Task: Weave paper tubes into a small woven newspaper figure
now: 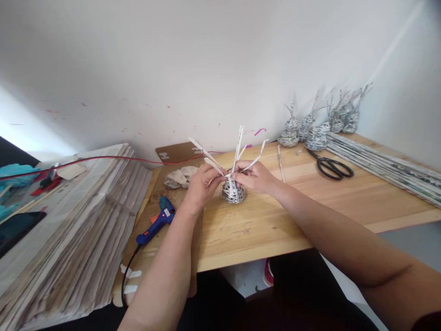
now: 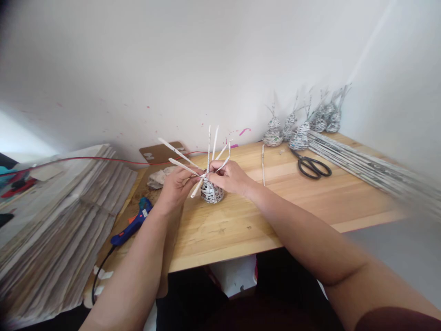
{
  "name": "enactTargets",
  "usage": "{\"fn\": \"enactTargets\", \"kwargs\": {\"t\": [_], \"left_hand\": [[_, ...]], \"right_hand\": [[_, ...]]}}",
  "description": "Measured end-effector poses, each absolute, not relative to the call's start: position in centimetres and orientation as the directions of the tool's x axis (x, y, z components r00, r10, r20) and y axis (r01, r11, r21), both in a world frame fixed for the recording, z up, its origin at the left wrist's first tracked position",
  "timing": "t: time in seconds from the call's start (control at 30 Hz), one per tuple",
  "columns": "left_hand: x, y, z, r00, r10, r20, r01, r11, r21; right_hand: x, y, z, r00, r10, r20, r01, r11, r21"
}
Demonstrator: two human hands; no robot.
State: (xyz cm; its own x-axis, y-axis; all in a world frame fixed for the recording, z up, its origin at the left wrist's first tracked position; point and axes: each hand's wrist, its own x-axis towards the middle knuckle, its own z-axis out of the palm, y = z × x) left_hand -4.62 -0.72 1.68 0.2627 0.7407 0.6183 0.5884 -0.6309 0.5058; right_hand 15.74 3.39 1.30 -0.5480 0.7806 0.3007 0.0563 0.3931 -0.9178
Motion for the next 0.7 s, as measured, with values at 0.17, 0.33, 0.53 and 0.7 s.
{"fn": "enactTargets", "kwargs": {"t": [0.17,0.33,0.53,0.7], "left_hand": [[-4.5,-0.9,1.9,0.234,0.663,0.711,0.725,-0.607,0.327],[-4.1,-1.5,2.1,0.136,0.64,0.756,0.807,-0.514,0.29],[-3.4,-2.1,2.2,0.148,0.668,0.73,0.838,-0.476,0.266],[-3.1,-2.2,2.0,0.106,0.66,0.744,0.863,-0.432,0.262]], "right_hand": [[15.6,3.5,1.9,-0.528,0.808,0.26,-0.039,0.283,-0.958],[16.0,3.8,2.3,-0.309,0.892,0.33,-0.019,0.341,-0.94],[15.9,2.7,2.2,-0.499,0.719,0.484,0.039,0.576,-0.816],[15.3,2.4,1.4,-0.529,0.698,0.483,0.154,0.639,-0.754]]}}
